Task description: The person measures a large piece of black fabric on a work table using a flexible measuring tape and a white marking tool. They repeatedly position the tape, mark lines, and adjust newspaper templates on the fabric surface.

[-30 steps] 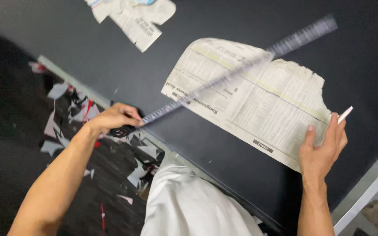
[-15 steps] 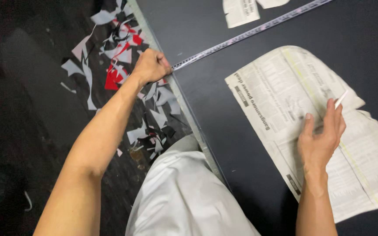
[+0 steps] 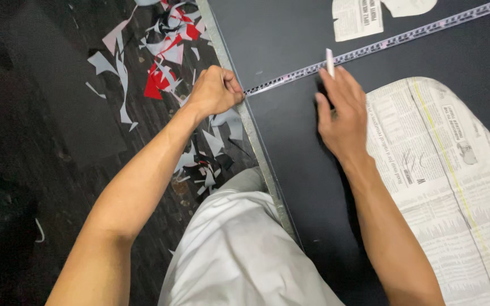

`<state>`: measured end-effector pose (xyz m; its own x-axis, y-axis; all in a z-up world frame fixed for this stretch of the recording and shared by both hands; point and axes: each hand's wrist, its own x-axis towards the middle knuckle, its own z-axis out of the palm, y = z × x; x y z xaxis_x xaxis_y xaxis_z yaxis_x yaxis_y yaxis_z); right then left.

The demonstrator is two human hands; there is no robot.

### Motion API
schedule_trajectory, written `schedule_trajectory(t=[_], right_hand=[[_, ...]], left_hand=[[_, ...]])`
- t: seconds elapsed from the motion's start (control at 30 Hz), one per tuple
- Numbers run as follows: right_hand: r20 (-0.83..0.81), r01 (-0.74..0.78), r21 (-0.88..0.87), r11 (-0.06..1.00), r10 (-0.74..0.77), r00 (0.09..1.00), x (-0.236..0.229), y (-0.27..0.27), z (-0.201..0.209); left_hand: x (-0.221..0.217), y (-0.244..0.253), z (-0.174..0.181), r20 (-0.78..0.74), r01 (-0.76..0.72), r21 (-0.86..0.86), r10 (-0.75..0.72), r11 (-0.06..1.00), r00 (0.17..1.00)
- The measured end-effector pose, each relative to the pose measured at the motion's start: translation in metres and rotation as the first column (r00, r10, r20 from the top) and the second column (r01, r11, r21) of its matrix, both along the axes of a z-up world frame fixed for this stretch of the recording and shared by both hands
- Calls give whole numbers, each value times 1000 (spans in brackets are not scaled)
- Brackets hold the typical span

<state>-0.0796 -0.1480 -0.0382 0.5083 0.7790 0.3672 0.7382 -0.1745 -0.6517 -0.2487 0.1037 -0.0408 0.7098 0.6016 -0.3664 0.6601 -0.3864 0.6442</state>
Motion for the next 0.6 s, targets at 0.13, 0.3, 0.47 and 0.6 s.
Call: schedule_trajectory(t=[0.13,0.3,0.47,0.6], right_hand=[[23,-64,-80,995,66,998,-4,24,-7],[48,-48,-90,995,53,997,-5,28,-16],[21,-41,-101,994,43,999,-2,29,-20],[18,-34,-118,992,36,999,-4,28,-22]], left_hand=[[-5,-7,3,14,16,26,-16,1000,1000],[-6,-6,8,55,13,7,-14,1000,998],[-5,-3,3,110,50,25,-52,998,993],[-8,-5,1,91,39,15,-40,999,995]])
